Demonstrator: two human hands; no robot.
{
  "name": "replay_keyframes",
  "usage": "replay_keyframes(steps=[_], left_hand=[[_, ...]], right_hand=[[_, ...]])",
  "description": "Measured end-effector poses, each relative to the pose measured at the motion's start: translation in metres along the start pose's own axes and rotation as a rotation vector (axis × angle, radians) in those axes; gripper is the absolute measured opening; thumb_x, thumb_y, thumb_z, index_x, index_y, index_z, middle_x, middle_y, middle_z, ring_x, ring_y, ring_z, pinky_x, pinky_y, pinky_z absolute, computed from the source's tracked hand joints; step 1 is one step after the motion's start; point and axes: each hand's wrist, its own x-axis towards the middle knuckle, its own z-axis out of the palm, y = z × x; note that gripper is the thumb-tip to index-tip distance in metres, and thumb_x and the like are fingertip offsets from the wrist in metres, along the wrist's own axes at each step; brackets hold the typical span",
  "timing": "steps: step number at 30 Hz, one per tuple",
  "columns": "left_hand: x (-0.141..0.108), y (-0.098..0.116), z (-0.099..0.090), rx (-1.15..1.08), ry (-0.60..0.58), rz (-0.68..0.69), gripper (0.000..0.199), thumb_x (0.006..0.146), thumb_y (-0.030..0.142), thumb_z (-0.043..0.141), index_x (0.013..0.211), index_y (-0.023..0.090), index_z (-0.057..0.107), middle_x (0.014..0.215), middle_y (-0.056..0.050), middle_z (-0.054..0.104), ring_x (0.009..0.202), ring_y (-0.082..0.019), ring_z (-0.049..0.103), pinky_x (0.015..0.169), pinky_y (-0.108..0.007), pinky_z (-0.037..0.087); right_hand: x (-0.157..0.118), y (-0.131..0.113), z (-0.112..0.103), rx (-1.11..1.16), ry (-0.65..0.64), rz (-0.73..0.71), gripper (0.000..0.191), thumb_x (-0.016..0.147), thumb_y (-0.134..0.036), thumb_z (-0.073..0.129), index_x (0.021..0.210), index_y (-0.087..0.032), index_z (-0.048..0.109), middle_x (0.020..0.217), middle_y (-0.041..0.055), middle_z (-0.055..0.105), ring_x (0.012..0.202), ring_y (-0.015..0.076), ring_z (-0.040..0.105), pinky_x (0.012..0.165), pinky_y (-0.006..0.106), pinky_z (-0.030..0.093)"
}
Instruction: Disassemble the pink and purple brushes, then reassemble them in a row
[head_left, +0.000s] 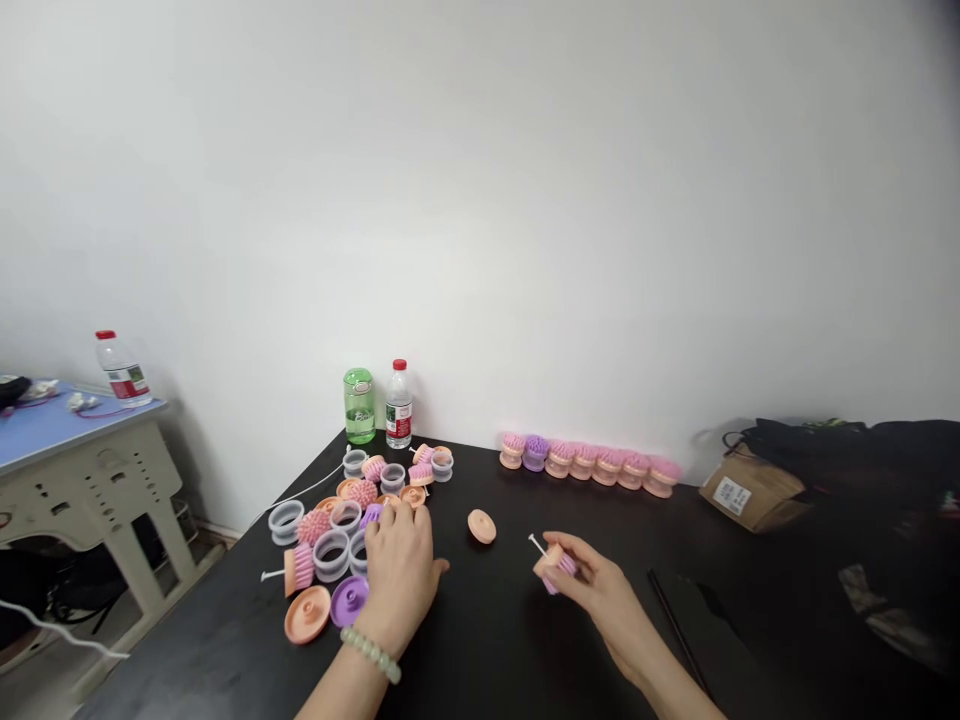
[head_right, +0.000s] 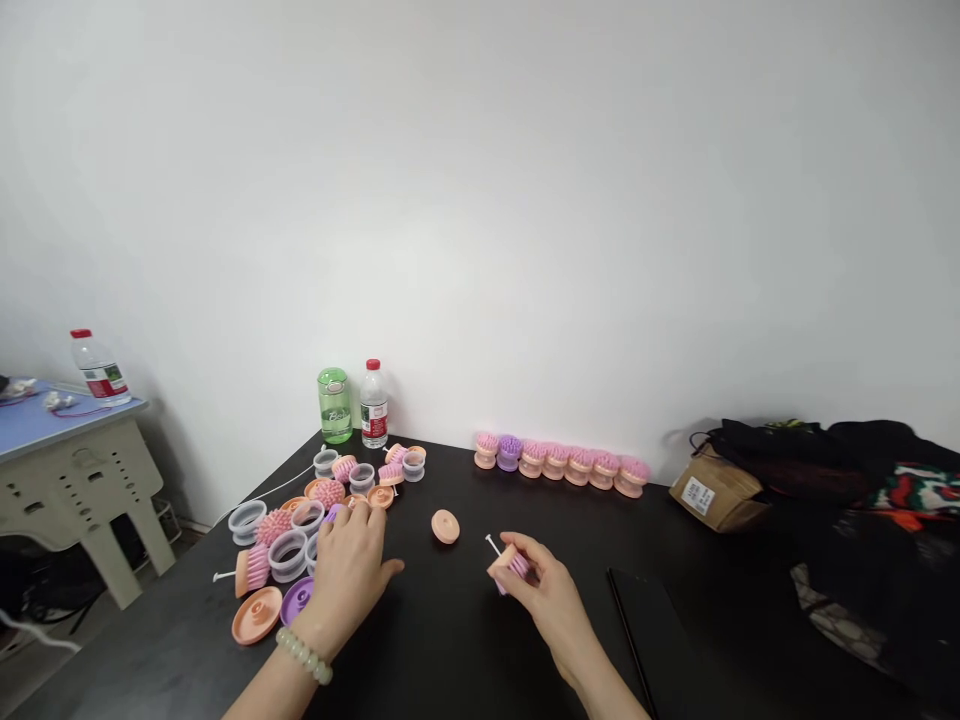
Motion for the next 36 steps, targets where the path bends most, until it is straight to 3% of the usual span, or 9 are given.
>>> replay_keyframes(steps=[4, 8, 13, 15, 18, 22, 25, 30, 36], left_hand=[[-0.001, -0.011, -0.011, 0.095, -0.206, 0.022, 0.065, 0.055, 0.033, 0.092, 0.111, 0.013, 0.065, 0.118, -0.019, 0.062, 0.109, -0.040, 0.056, 0.087, -0.051, 0.044], [0.001, -0.031, -0.012, 0.111, -0.281, 0.039, 0.070, 0.041, 0.023, 0.096, 0.104, 0.009, 0.069, 0.113, -0.021, 0.063, 0.106, -0.041, 0.056, 0.089, -0.049, 0.044], [0.005, -0.033, -0.015, 0.078, -0.295, 0.065, 0.048, 0.055, 0.018, 0.089, 0.098, 0.011, 0.069, 0.110, -0.017, 0.062, 0.108, -0.037, 0.056, 0.092, -0.044, 0.044], [0.005, -0.024, -0.018, -0.091, -0.230, 0.096, 0.042, 0.071, 0.019, 0.079, 0.111, 0.016, 0.066, 0.116, -0.013, 0.060, 0.111, -0.032, 0.055, 0.092, -0.041, 0.045], [0.000, -0.006, -0.014, -0.656, -0.205, 0.227, 0.044, 0.085, 0.018, 0.065, 0.128, 0.025, 0.058, 0.115, -0.006, 0.059, 0.104, -0.023, 0.057, 0.089, -0.034, 0.046], [-0.011, 0.019, 0.006, -1.153, -0.346, 0.261, 0.066, 0.074, 0.014, 0.074, 0.135, 0.028, 0.054, 0.109, -0.004, 0.057, 0.095, -0.019, 0.059, 0.083, -0.031, 0.049], [-0.018, 0.031, 0.019, -1.062, -0.274, 0.173, 0.075, 0.062, 0.008, 0.078, 0.130, 0.026, 0.052, 0.107, -0.002, 0.060, 0.097, -0.021, 0.059, 0.089, -0.036, 0.048], [-0.021, 0.039, 0.016, -0.875, -0.188, 0.217, 0.036, 0.066, 0.010, 0.077, 0.094, 0.021, 0.058, 0.098, -0.002, 0.062, 0.091, -0.022, 0.058, 0.082, -0.036, 0.048], [-0.024, 0.038, 0.014, -0.896, -0.157, 0.404, 0.033, 0.080, 0.030, 0.076, 0.110, 0.022, 0.064, 0.105, -0.007, 0.064, 0.099, -0.026, 0.057, 0.088, -0.039, 0.048]], right_hand=[[-0.015, -0.001, -0.013, 0.058, -0.047, 0.026, 0.053, 0.069, -0.044, 0.079, 0.115, -0.020, 0.071, 0.113, 0.0096, 0.074, 0.110, 0.0303, 0.067, 0.090, 0.035, 0.055], [-0.022, -0.003, -0.018, 0.078, -0.061, -0.022, 0.048, 0.072, -0.041, 0.079, 0.114, -0.021, 0.072, 0.119, 0.0104, 0.072, 0.111, 0.0305, 0.067, 0.088, 0.033, 0.057], [-0.023, 0.000, -0.017, 0.095, -0.065, -0.041, 0.045, 0.073, -0.041, 0.079, 0.114, -0.021, 0.073, 0.119, 0.0117, 0.071, 0.112, 0.0317, 0.067, 0.090, 0.034, 0.058], [-0.025, 0.000, -0.014, 0.119, -0.036, -0.084, 0.046, 0.076, -0.041, 0.078, 0.117, -0.021, 0.071, 0.123, 0.0115, 0.069, 0.117, 0.0314, 0.065, 0.095, 0.034, 0.056], [-0.033, -0.002, -0.010, 0.161, 0.050, -0.202, 0.049, 0.080, -0.040, 0.075, 0.126, -0.024, 0.066, 0.134, 0.0101, 0.062, 0.124, 0.0297, 0.060, 0.103, 0.034, 0.052], [-0.044, -0.004, -0.005, 0.153, 0.094, -0.354, 0.049, 0.086, -0.034, 0.070, 0.133, -0.027, 0.057, 0.134, 0.0098, 0.063, 0.121, 0.0259, 0.063, 0.101, 0.033, 0.054], [-0.048, -0.010, -0.006, -0.035, 0.039, -0.488, 0.042, 0.087, -0.027, 0.068, 0.128, -0.026, 0.059, 0.127, 0.0103, 0.066, 0.115, 0.0251, 0.066, 0.097, 0.034, 0.056], [-0.047, -0.022, -0.007, -0.414, -0.012, -0.740, 0.040, 0.083, -0.012, 0.063, 0.120, -0.028, 0.064, 0.119, 0.0077, 0.069, 0.112, 0.0271, 0.065, 0.093, 0.040, 0.058], [-0.051, -0.021, 0.000, -0.487, -0.047, -0.810, 0.042, 0.087, -0.014, 0.063, 0.126, -0.027, 0.061, 0.120, 0.0096, 0.066, 0.109, 0.0271, 0.065, 0.091, 0.040, 0.060]])
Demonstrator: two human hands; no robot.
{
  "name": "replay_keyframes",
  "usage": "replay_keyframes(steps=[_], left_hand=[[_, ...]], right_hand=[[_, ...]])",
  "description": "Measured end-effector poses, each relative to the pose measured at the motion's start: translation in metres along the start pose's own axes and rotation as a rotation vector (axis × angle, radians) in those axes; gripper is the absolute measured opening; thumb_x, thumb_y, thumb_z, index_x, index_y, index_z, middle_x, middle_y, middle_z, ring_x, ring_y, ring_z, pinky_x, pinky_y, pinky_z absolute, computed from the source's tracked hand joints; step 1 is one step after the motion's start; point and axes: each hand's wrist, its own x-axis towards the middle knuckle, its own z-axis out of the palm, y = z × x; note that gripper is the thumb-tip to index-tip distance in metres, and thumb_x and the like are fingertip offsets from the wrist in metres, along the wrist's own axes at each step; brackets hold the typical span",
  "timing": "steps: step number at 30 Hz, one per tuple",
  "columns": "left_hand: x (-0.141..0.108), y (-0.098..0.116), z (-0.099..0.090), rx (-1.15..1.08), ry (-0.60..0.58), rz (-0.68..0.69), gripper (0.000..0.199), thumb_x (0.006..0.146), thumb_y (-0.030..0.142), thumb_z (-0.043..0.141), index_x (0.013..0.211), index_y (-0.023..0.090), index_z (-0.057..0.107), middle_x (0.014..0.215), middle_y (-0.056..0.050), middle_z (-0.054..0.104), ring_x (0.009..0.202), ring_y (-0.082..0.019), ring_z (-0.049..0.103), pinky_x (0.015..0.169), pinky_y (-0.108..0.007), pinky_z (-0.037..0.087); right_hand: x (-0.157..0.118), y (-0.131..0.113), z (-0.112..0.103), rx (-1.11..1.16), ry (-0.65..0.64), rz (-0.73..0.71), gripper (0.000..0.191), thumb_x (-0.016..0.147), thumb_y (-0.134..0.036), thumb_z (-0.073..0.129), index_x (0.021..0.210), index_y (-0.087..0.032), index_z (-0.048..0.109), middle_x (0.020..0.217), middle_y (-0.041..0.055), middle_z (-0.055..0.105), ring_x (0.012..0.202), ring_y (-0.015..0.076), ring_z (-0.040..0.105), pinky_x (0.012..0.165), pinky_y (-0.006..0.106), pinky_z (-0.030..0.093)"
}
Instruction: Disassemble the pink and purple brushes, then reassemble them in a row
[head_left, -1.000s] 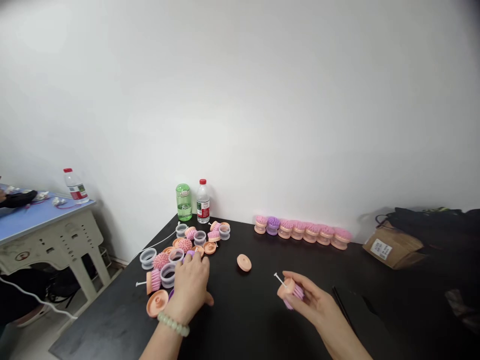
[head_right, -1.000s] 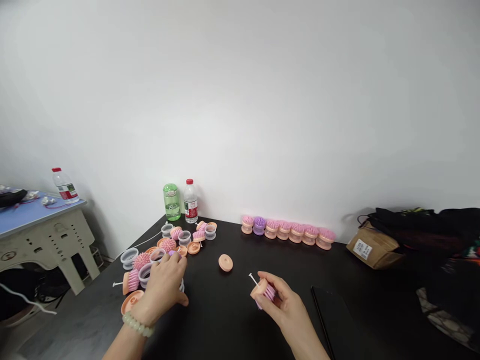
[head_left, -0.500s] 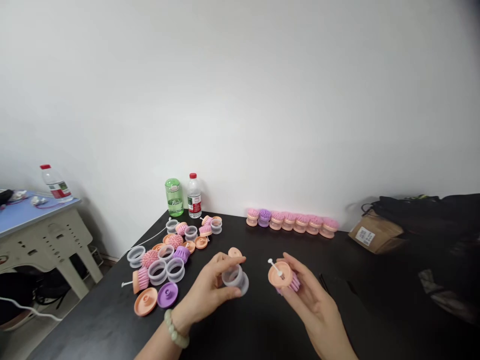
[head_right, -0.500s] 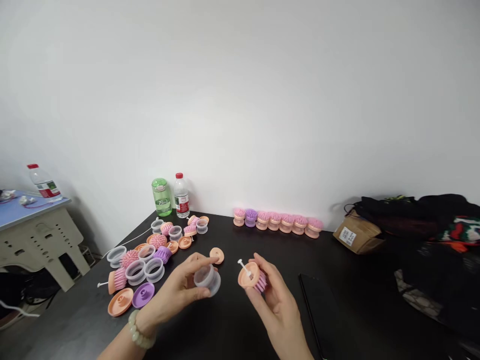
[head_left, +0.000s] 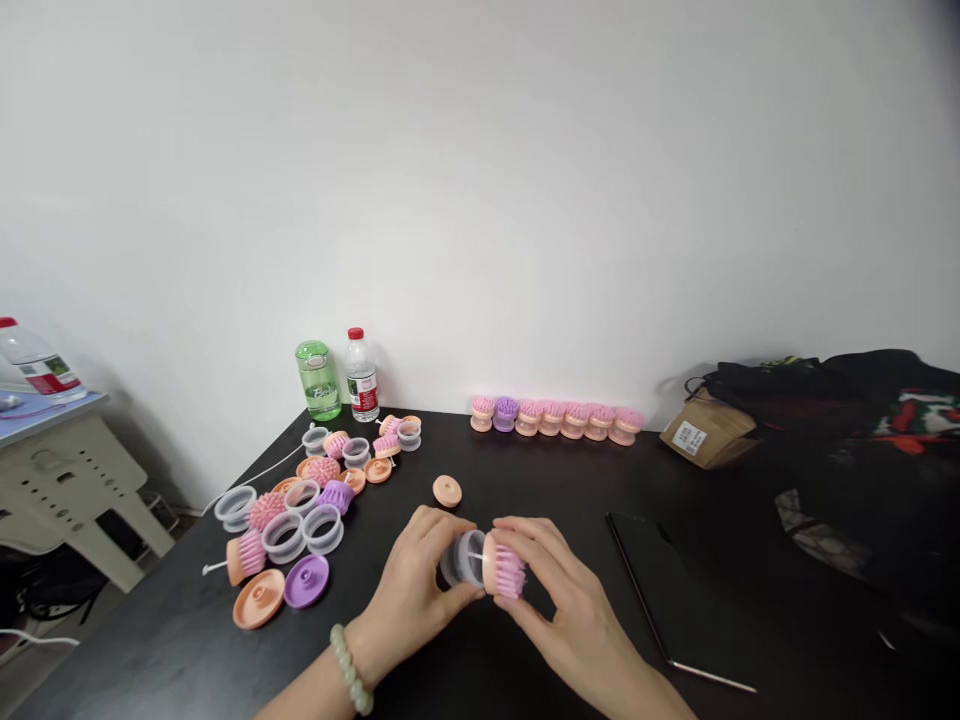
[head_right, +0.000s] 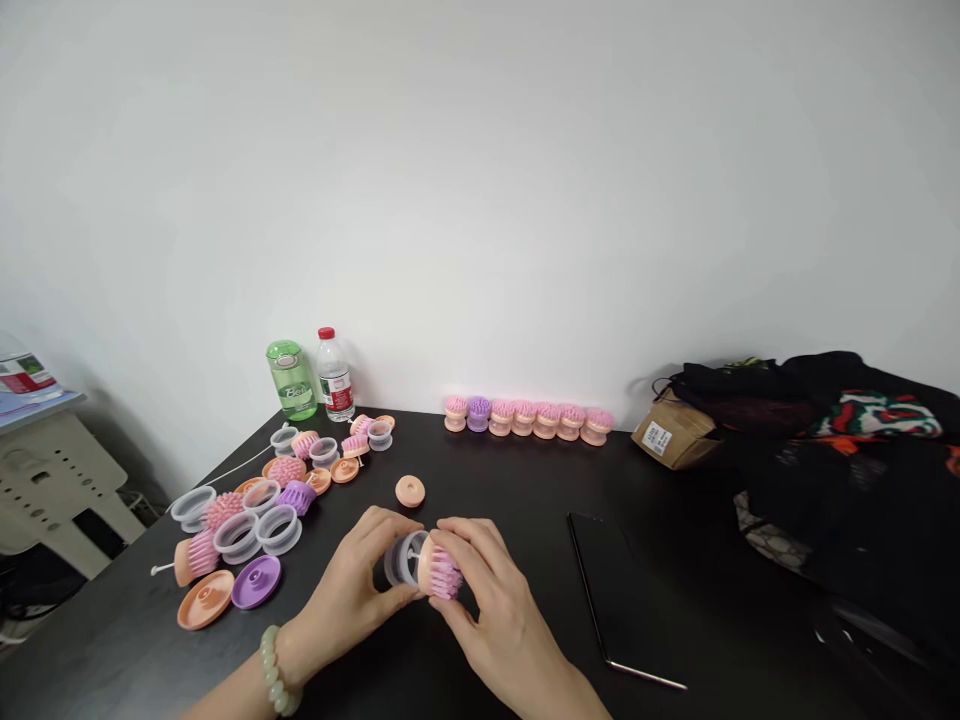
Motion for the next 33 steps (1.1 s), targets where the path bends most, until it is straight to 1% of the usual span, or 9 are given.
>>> replay_keyframes(steps=[3, 7, 10, 13, 17, 21, 26, 30, 33], left_hand=[[0.000, -0.001, 0.001, -0.151, -0.041, 0.003, 0.045, 0.078, 0.039, 0.079, 0.119, 0.023, 0.067, 0.107, -0.008, 0.063, 0.099, -0.025, 0.058, 0.088, -0.037, 0.047], [0.002, 0.002, 0.001, -0.531, -0.096, -0.127, 0.053, 0.071, 0.045, 0.084, 0.117, 0.024, 0.071, 0.103, -0.007, 0.060, 0.095, -0.023, 0.057, 0.081, -0.033, 0.046], [0.002, 0.005, 0.000, -0.814, -0.111, -0.213, 0.053, 0.066, 0.040, 0.088, 0.112, 0.021, 0.070, 0.103, -0.005, 0.059, 0.092, -0.020, 0.056, 0.080, -0.030, 0.044], [0.001, 0.007, 0.000, -0.979, -0.116, -0.293, 0.050, 0.061, 0.033, 0.091, 0.101, 0.019, 0.065, 0.093, -0.001, 0.059, 0.079, -0.014, 0.053, 0.070, -0.025, 0.041], [-0.001, 0.007, 0.000, -1.068, -0.170, -0.346, 0.048, 0.062, 0.036, 0.090, 0.095, 0.015, 0.062, 0.082, 0.001, 0.058, 0.072, -0.011, 0.049, 0.064, -0.021, 0.038], [-0.002, 0.005, 0.001, -1.147, -0.237, -0.455, 0.052, 0.062, 0.046, 0.088, 0.092, 0.015, 0.060, 0.073, 0.002, 0.059, 0.060, -0.009, 0.051, 0.055, -0.019, 0.038], [-0.003, 0.004, 0.006, -1.190, -0.376, -0.540, 0.051, 0.076, 0.064, 0.071, 0.083, 0.016, 0.054, 0.056, 0.004, 0.052, 0.040, -0.005, 0.042, 0.039, -0.018, 0.022], [-0.002, 0.008, 0.008, -1.181, -0.272, -0.566, 0.051, 0.082, 0.067, 0.062, 0.091, 0.018, 0.053, 0.063, 0.004, 0.051, 0.049, -0.007, 0.043, 0.046, -0.018, 0.028], [-0.002, 0.013, 0.004, -1.172, -0.209, -0.513, 0.041, 0.082, 0.055, 0.068, 0.097, 0.019, 0.056, 0.080, 0.000, 0.054, 0.068, -0.011, 0.050, 0.061, -0.022, 0.038]], right_hand=[[-0.002, -0.002, 0.000, 0.018, 0.004, -0.014, 0.048, 0.087, -0.018, 0.068, 0.132, -0.027, 0.056, 0.121, 0.0094, 0.066, 0.110, 0.0269, 0.065, 0.094, 0.040, 0.059], [-0.001, -0.005, -0.002, 0.025, 0.057, -0.006, 0.043, 0.087, -0.024, 0.071, 0.128, -0.028, 0.058, 0.120, 0.0089, 0.066, 0.108, 0.0261, 0.066, 0.091, 0.038, 0.060], [0.000, -0.008, -0.005, 0.047, 0.057, -0.032, 0.040, 0.088, -0.024, 0.070, 0.126, -0.028, 0.059, 0.118, 0.0093, 0.067, 0.106, 0.0262, 0.067, 0.089, 0.038, 0.060], [0.000, -0.012, -0.005, 0.081, 0.051, -0.059, 0.038, 0.088, -0.023, 0.070, 0.124, -0.028, 0.061, 0.115, 0.0096, 0.068, 0.103, 0.0271, 0.068, 0.086, 0.039, 0.061], [-0.001, -0.016, -0.006, 0.126, 0.035, -0.086, 0.039, 0.088, -0.017, 0.067, 0.125, -0.029, 0.060, 0.113, 0.0095, 0.068, 0.100, 0.0268, 0.069, 0.082, 0.039, 0.061], [-0.001, -0.018, -0.008, 0.162, -0.024, -0.131, 0.048, 0.088, -0.008, 0.060, 0.130, -0.031, 0.054, 0.116, 0.0099, 0.068, 0.106, 0.0281, 0.068, 0.086, 0.042, 0.061], [0.001, -0.016, -0.009, 0.174, -0.144, -0.239, 0.060, 0.087, 0.001, 0.051, 0.138, -0.030, 0.047, 0.120, 0.0099, 0.067, 0.114, 0.0278, 0.064, 0.090, 0.044, 0.059], [-0.003, -0.012, -0.005, 0.109, -0.125, -0.170, 0.054, 0.089, -0.005, 0.057, 0.137, -0.027, 0.049, 0.121, 0.0111, 0.066, 0.113, 0.0279, 0.064, 0.092, 0.042, 0.058], [-0.008, -0.008, 0.001, 0.043, -0.006, -0.035, 0.050, 0.087, -0.022, 0.069, 0.134, -0.026, 0.052, 0.117, 0.0109, 0.067, 0.105, 0.0287, 0.068, 0.088, 0.040, 0.060]])
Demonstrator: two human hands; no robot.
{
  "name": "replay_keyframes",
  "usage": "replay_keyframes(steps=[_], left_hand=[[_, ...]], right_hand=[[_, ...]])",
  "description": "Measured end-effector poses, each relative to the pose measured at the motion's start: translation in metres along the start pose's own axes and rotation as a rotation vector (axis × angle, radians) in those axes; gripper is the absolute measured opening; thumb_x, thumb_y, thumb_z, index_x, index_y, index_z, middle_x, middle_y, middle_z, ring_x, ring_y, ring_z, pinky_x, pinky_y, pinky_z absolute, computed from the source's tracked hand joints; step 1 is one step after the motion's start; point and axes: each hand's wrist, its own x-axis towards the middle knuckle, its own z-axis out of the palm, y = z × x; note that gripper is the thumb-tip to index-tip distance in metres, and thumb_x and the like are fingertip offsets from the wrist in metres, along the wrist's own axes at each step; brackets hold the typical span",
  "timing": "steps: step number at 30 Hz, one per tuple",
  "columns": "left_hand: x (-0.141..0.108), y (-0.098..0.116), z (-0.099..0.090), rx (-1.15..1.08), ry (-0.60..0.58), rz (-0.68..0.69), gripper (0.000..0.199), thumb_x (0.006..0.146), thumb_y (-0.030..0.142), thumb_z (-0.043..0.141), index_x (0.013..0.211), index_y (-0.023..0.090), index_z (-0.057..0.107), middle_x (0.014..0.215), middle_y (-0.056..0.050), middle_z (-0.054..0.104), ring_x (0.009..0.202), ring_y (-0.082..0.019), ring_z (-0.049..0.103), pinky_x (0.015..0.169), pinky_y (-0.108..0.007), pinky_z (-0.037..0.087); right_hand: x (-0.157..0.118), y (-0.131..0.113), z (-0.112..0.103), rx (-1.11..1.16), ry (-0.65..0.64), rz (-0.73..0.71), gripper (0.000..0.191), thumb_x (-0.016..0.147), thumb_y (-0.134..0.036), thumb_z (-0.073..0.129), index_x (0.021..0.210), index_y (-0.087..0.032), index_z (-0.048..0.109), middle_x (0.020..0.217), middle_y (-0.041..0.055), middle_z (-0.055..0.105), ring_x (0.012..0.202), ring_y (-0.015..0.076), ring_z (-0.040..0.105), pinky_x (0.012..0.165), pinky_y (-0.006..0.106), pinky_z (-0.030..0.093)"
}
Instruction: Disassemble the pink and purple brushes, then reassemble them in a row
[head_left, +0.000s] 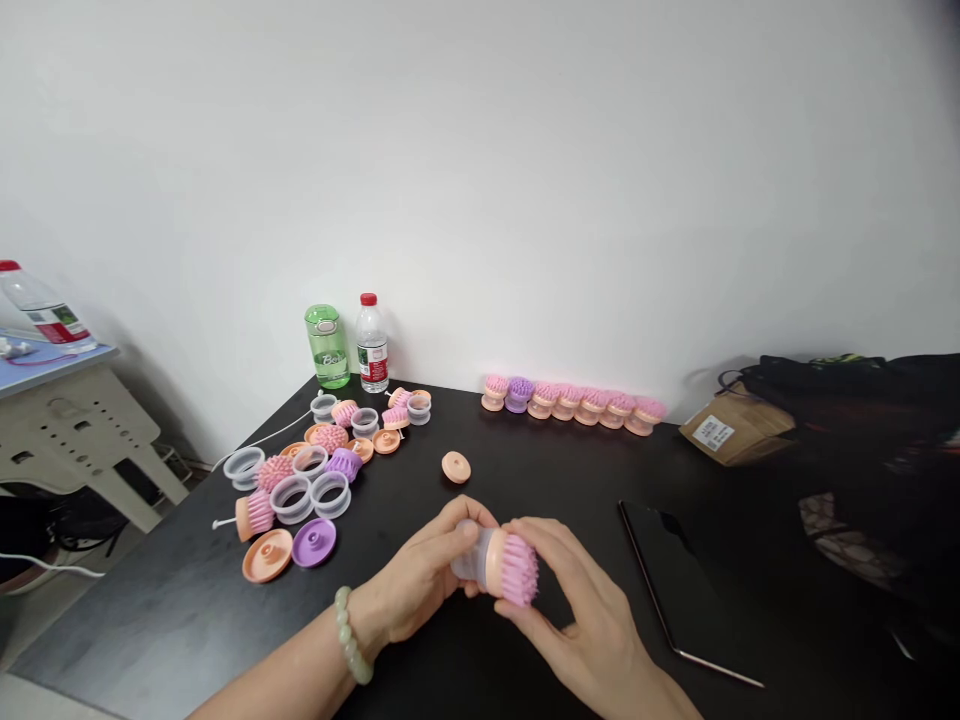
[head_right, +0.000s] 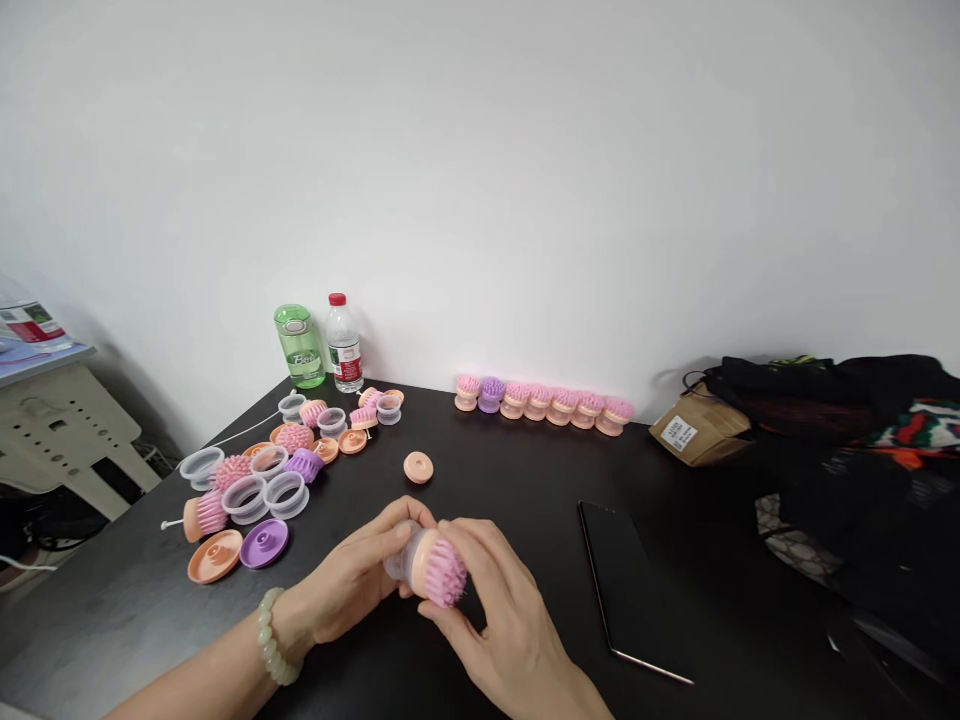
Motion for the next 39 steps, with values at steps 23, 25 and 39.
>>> replay_keyframes(steps=[23, 25, 39], left_hand=[[-0.003, 0.008, -0.008, 0.298, -0.046, 0.276, 0.072, 0.062, 0.043, 0.090, 0.122, 0.025, 0.056, 0.123, -0.008, 0.052, 0.113, -0.026, 0.048, 0.091, -0.035, 0.039], [-0.004, 0.008, -0.009, 0.270, -0.016, 0.238, 0.074, 0.065, 0.058, 0.083, 0.125, 0.025, 0.055, 0.124, -0.009, 0.052, 0.115, -0.027, 0.047, 0.091, -0.036, 0.039], [0.000, 0.011, -0.014, 0.374, 0.022, 0.247, 0.049, 0.074, 0.050, 0.079, 0.108, 0.020, 0.062, 0.107, -0.006, 0.059, 0.099, -0.024, 0.054, 0.082, -0.034, 0.044]], right_hand=[[-0.010, 0.009, 0.017, 0.386, 0.180, 0.416, 0.053, 0.082, -0.029, 0.075, 0.130, -0.027, 0.052, 0.114, 0.0090, 0.067, 0.104, 0.0235, 0.071, 0.090, 0.034, 0.060], [-0.010, 0.009, 0.016, 0.392, 0.179, 0.404, 0.053, 0.082, -0.028, 0.075, 0.129, -0.028, 0.052, 0.115, 0.0089, 0.067, 0.104, 0.0233, 0.071, 0.089, 0.033, 0.060], [-0.010, 0.010, 0.014, 0.260, 0.182, 0.379, 0.054, 0.078, -0.028, 0.076, 0.128, -0.029, 0.055, 0.113, 0.0076, 0.070, 0.103, 0.0249, 0.071, 0.087, 0.036, 0.061]])
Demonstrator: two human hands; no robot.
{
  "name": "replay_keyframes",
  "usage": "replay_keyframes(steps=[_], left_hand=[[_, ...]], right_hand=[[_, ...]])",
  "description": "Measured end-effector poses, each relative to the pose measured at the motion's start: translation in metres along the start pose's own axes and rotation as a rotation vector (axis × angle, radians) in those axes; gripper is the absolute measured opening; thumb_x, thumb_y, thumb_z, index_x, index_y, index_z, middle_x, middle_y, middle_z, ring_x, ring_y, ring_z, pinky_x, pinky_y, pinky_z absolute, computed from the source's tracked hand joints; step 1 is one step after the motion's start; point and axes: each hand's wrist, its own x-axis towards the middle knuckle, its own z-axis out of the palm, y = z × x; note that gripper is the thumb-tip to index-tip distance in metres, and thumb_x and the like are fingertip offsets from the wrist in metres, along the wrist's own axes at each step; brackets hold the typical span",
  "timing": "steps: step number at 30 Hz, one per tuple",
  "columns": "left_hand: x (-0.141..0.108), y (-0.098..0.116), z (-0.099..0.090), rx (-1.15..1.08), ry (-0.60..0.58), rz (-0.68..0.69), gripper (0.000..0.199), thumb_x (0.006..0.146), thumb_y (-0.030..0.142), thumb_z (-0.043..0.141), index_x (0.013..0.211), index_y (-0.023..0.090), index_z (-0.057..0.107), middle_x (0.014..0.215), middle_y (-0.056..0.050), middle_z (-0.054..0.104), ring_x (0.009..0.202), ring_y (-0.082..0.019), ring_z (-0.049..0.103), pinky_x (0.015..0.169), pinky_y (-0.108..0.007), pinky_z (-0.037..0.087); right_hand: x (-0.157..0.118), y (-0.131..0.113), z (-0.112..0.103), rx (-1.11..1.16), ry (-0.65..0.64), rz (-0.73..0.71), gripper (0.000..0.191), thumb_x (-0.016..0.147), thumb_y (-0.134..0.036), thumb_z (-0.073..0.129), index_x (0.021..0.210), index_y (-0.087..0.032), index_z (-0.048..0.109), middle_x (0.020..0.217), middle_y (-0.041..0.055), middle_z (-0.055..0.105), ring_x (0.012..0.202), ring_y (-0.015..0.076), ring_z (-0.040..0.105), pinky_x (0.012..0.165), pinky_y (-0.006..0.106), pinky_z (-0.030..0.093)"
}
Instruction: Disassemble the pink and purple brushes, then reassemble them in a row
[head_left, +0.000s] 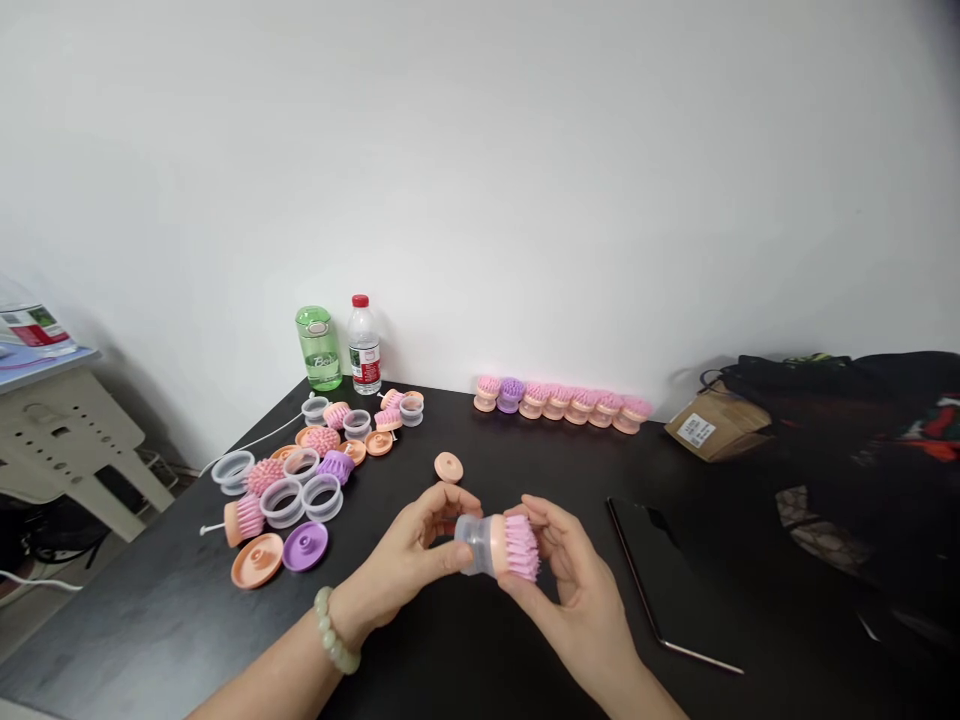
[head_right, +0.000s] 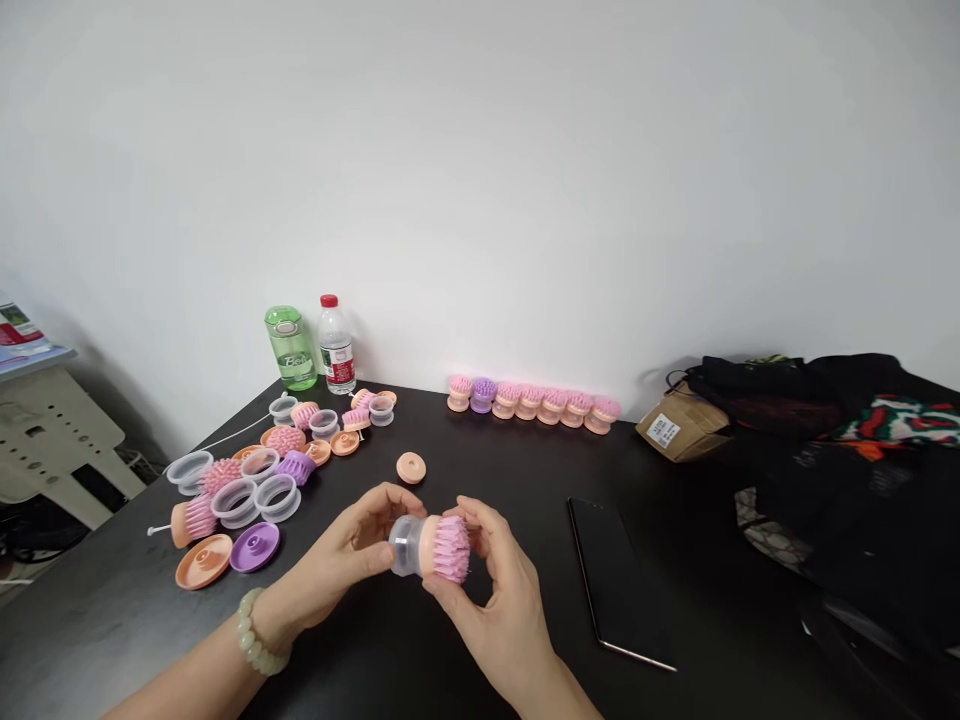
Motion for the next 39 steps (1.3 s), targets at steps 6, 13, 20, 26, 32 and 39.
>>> replay_keyframes(steps=[6, 13, 20, 26, 32, 39], left_hand=[[-0.002, -0.005, 0.008, 0.622, 0.090, 0.173, 0.043, 0.064, 0.026, 0.088, 0.092, 0.019, 0.057, 0.093, -0.002, 0.058, 0.084, -0.019, 0.052, 0.073, -0.030, 0.042], [-0.005, -0.019, 0.015, 1.192, 0.034, 0.767, 0.028, 0.088, 0.003, 0.049, 0.113, 0.015, 0.054, 0.087, -0.006, 0.056, 0.086, -0.022, 0.048, 0.073, -0.035, 0.048], [-0.003, -0.020, 0.018, 1.323, 0.054, 0.949, 0.028, 0.092, 0.003, 0.044, 0.113, 0.013, 0.060, 0.074, -0.003, 0.055, 0.082, -0.021, 0.051, 0.074, -0.034, 0.051], [0.001, -0.016, 0.000, 0.937, 0.339, 0.422, 0.041, 0.081, 0.021, 0.069, 0.121, 0.023, 0.062, 0.097, -0.008, 0.058, 0.087, -0.025, 0.055, 0.075, -0.038, 0.047], [0.012, -0.005, -0.028, -0.174, 0.647, 0.100, 0.034, 0.077, 0.039, 0.078, 0.104, 0.025, 0.063, 0.087, 0.001, 0.060, 0.085, -0.017, 0.056, 0.074, -0.028, 0.042], [0.018, -0.007, -0.033, -0.420, 0.652, 0.059, 0.040, 0.067, 0.038, 0.086, 0.090, 0.019, 0.060, 0.094, -0.002, 0.066, 0.089, -0.019, 0.065, 0.076, -0.030, 0.046]], right_hand=[[0.005, -0.006, 0.003, 0.005, -0.020, 0.127, 0.054, 0.072, -0.025, 0.075, 0.122, -0.025, 0.056, 0.100, 0.0047, 0.070, 0.090, 0.0226, 0.072, 0.081, 0.035, 0.061], [0.016, -0.009, 0.013, 0.352, -0.167, 0.645, 0.049, 0.075, -0.054, 0.074, 0.102, -0.020, 0.052, 0.061, -0.0070, 0.056, 0.050, 0.0127, 0.057, 0.046, 0.025, 0.051], [0.015, -0.008, 0.011, 0.491, -0.205, 0.769, 0.056, 0.070, -0.061, 0.079, 0.097, -0.020, 0.052, 0.059, -0.0061, 0.058, 0.052, 0.0116, 0.055, 0.046, 0.025, 0.051], [0.017, 0.003, 0.011, 0.505, -0.126, 0.569, 0.051, 0.080, -0.061, 0.069, 0.108, -0.021, 0.056, 0.088, 0.0042, 0.066, 0.082, 0.0201, 0.066, 0.071, 0.035, 0.059], [0.017, 0.053, 0.027, 0.043, -0.012, 0.322, 0.045, 0.081, -0.048, 0.068, 0.115, -0.022, 0.056, 0.119, 0.0124, 0.062, 0.108, 0.0285, 0.064, 0.092, 0.045, 0.055], [0.047, 0.070, 0.078, -0.368, -0.083, -0.089, 0.050, 0.086, -0.030, 0.062, 0.134, -0.022, 0.050, 0.132, 0.0136, 0.059, 0.120, 0.0318, 0.058, 0.100, 0.052, 0.052]])
